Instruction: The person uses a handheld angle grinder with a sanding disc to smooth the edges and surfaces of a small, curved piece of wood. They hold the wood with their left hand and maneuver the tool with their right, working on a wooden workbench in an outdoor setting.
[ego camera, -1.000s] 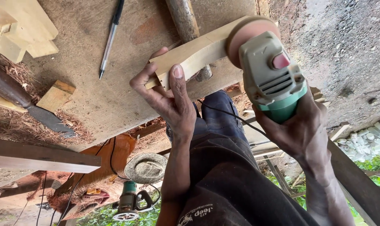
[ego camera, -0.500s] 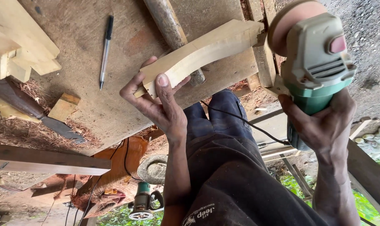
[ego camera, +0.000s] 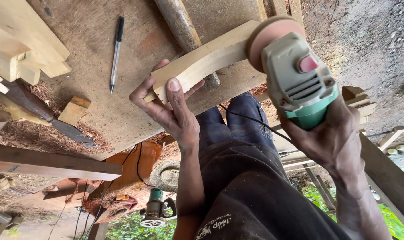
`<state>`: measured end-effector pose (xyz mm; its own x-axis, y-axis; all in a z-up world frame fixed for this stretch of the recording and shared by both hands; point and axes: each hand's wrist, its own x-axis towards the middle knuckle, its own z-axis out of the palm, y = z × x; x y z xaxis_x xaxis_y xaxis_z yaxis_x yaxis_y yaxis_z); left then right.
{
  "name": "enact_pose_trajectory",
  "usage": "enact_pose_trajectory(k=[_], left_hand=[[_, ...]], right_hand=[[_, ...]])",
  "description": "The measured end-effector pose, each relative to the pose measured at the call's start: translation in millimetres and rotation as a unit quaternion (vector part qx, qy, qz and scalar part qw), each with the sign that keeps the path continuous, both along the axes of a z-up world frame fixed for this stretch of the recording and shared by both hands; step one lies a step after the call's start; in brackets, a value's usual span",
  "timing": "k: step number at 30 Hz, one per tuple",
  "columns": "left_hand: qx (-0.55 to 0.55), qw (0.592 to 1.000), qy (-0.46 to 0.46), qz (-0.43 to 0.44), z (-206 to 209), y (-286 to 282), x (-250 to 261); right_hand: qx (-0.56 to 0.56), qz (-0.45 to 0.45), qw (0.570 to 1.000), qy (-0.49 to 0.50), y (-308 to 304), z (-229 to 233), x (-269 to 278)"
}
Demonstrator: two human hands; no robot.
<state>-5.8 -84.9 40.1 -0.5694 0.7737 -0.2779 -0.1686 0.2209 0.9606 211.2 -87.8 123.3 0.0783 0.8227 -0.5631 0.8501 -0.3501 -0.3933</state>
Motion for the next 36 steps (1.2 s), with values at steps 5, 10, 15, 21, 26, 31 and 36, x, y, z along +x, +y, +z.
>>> enact_pose_trajectory(k=[5,10,15,21,26,31,36], left_hand=[[0.014,1.0,-0.025,-0.01,-1.6,-1.4,-2.5],[0.013,0.999,-0.028,-0.007,-2.5,-1.2,-1.9],[0.023,1.0,-0.001,-0.014,-1.8,-0.3,-0.8],[0.026,0.999,-0.023,-0.012,-2.4,-0.8,-1.1],[0.032,0.999,-0.019,-0.012,-3.6,-2.3,-1.9],[0.025,0.999,0.019,-0.015,-4.0,-1.0,-2.6],[0.024,0.999,0.012,-0.022,-3.6,0.6,-2.7]], right_hand=[[0.037,0.022,0.999,0.013,-6.0,-4.0,11.8],[0.042,0.005,0.998,-0.039,-19.9,-12.8,28.8],[0.032,0.025,0.999,0.002,6.8,5.2,-4.8],[0.003,0.024,1.0,0.017,9.7,5.3,-3.4],[0.033,0.004,0.999,-0.031,-3.9,-2.7,21.3],[0.033,0.034,0.999,-0.021,7.3,2.8,-5.1],[0.061,0.064,0.996,0.001,9.1,3.2,-6.5]])
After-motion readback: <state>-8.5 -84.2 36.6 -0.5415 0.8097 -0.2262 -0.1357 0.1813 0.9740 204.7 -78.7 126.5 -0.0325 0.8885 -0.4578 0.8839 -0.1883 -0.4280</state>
